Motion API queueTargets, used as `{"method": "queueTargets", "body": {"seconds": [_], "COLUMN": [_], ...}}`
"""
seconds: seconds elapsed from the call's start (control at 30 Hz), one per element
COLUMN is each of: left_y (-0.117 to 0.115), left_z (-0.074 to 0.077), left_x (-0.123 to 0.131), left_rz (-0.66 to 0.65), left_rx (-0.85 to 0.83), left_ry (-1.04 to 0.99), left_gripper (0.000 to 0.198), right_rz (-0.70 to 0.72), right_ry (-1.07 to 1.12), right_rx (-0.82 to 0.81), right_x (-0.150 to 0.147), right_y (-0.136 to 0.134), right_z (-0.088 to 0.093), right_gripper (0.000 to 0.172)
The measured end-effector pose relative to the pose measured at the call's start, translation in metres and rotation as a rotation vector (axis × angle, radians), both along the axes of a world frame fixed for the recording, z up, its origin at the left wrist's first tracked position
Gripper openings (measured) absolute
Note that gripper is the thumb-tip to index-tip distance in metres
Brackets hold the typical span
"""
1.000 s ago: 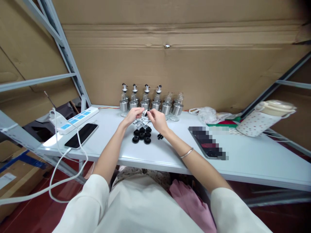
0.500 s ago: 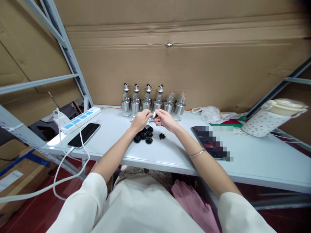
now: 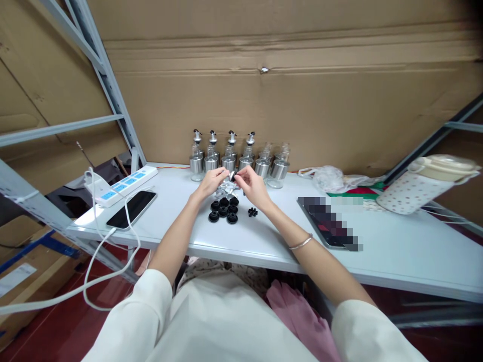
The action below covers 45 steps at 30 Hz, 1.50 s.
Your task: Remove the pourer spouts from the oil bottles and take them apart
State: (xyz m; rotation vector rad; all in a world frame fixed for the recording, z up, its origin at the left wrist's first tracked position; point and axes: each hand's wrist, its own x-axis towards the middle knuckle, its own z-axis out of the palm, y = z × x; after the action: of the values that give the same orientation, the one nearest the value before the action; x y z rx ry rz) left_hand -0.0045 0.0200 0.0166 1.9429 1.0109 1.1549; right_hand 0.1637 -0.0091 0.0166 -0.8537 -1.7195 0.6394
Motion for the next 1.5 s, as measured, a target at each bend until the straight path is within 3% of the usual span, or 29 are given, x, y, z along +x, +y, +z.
{"method": "queueTargets", "body": {"seconds": [0.1, 0.3, 0.57, 0.73, 0.83, 0.93, 1.03, 1.13, 1.23, 1.5], "left_y": [0.004, 0.005, 0.004, 0.004, 0.007, 0.011, 0.011, 0.009, 0.009, 0.013], "left_z": [-0.002, -0.006, -0.006, -0.008, -0.008, -0.009, -0.012, -0.016, -0.021, -0.026], "left_x": [-0.001, 0.000, 0.004, 0.008, 0.006, -0.002, -0.011, -0.014, -0.013, -0.014], "left_rz": [-0.032, -0.036, -0.035, -0.058, -0.036, 0.075, 0.174, 0.229, 0.216, 0.188], "left_rx": [-0.036, -0.116, -0.295, -0.358, -0.364, -0.329, -0.172, 0.057, 0.135, 0.193], "left_ry": [-0.062, -0.084, -0.129, -0.166, -0.182, -0.180, -0.052, 0.238, 0.423, 0.542], "left_gripper": [0.037, 0.045, 0.053, 0.052, 0.049, 0.046, 0.040, 0.028, 0.016, 0.012], "right_rz": [-0.091, -0.092, -0.098, -0.165, -0.191, -0.245, -0.280, -0.229, -0.163, -0.006], "right_ry": [-0.198, -0.446, -0.588, -0.655, -0.646, -0.552, -0.417, -0.403, -0.452, -0.544], "right_rx": [0.245, 0.550, 0.620, 0.692, 0.714, 0.709, 0.657, 0.594, 0.558, 0.422], "right_x": [0.003, 0.011, 0.014, 0.014, 0.015, 0.019, 0.022, 0.021, 0.018, 0.017], "right_y": [0.000, 0.010, 0.010, 0.011, 0.011, 0.009, 0.007, 0.006, 0.006, 0.005], "right_z": [-0.001, -0.007, -0.006, -0.008, -0.008, -0.006, -0.004, -0.004, -0.006, -0.006], "right_gripper": [0.010, 0.007, 0.021, 0.021, 0.020, 0.019, 0.016, 0.016, 0.017, 0.021]}}
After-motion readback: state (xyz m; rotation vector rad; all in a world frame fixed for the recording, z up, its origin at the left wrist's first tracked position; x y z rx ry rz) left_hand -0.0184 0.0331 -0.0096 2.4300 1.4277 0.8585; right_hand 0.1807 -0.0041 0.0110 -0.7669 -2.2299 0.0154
